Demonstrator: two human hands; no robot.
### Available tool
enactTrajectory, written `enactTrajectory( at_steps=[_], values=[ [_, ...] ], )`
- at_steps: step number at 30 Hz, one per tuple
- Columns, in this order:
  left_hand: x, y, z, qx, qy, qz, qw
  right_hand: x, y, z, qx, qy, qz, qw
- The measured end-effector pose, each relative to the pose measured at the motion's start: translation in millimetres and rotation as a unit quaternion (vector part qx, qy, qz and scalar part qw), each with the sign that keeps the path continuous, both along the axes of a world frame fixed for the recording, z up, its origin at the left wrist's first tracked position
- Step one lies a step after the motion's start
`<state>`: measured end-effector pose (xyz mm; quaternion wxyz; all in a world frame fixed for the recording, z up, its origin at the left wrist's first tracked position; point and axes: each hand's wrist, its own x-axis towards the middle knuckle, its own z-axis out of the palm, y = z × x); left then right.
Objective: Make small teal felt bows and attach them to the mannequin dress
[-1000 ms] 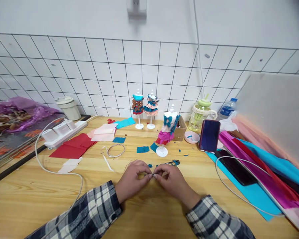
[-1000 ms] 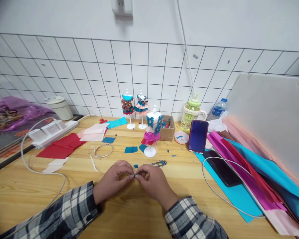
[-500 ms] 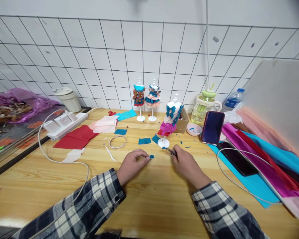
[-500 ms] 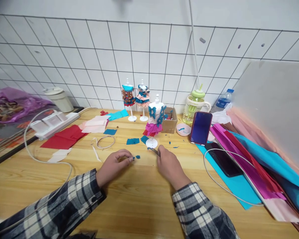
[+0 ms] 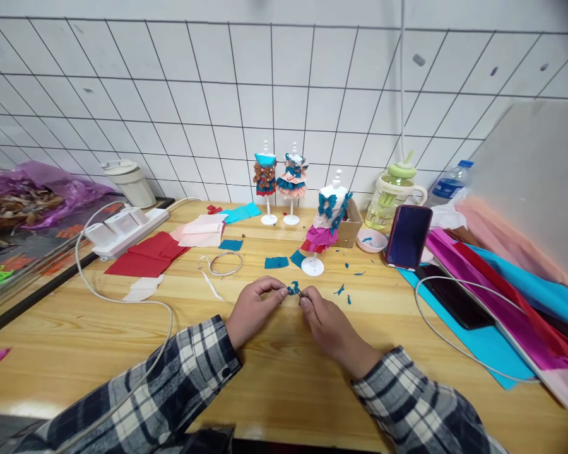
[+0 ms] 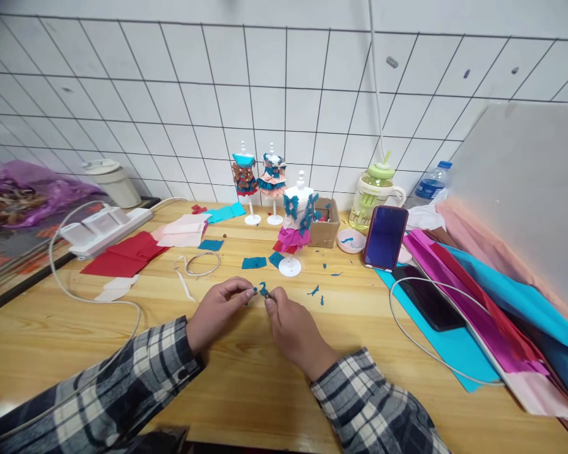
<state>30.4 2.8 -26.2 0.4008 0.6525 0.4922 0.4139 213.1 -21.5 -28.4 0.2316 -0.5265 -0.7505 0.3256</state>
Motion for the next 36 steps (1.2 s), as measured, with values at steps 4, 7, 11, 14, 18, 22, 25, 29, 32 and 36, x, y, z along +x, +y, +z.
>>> enactTrajectory(
  at_steps=[4, 7, 11, 14, 18, 22, 25, 29, 32, 36],
  values=[
    [0, 0, 0.2, -0.005, 0.010, 0.004, 1.000, 6, 3, 1.2, -0.010, -0.050, -0.016, 0.999],
    [-1, 1, 1.1, -0.008, 0.011, 0.002, 1.000, 12, 7, 3.0, 0.024, -0.044, -0.035, 0.998],
    [0, 1, 2.4, -0.006, 0.014, -0.004, 1.000, 18, 10, 4.6, 0.041, -0.023, -0.063, 0.997],
    [0, 1, 3.1, -0.005, 0.015, -0.005, 1.000, 20, 12, 3.8, 0.042, -0.037, -0.082, 0.995],
    [0, 0, 3.7, -0.004, 0.023, -0.007, 1.000, 22, 15, 1.5, 0.035, -0.005, -0.040, 0.999],
    [0, 1, 3.8, -0.004, 0.022, -0.015, 1.000, 22, 15, 0.6, 0.024, 0.051, -0.036, 0.998],
    [1, 1, 3.8, -0.008, 0.021, -0.013, 1.000, 22, 15, 0.3, 0.005, 0.064, -0.066, 0.996],
    [1, 0, 3.8, -0.001, 0.021, -0.007, 1.000, 19, 13, -0.2, 0.033, 0.067, -0.103, 0.992],
    [1, 0, 3.5, 0.000, 0.022, -0.007, 1.000, 12, 7, 1.1, 0.062, 0.101, -0.057, 0.991],
    [3, -1, 2.3, -0.021, -0.008, -0.014, 1.000, 3, -2, 3.8, 0.005, 0.081, -0.022, 0.996]
  ],
)
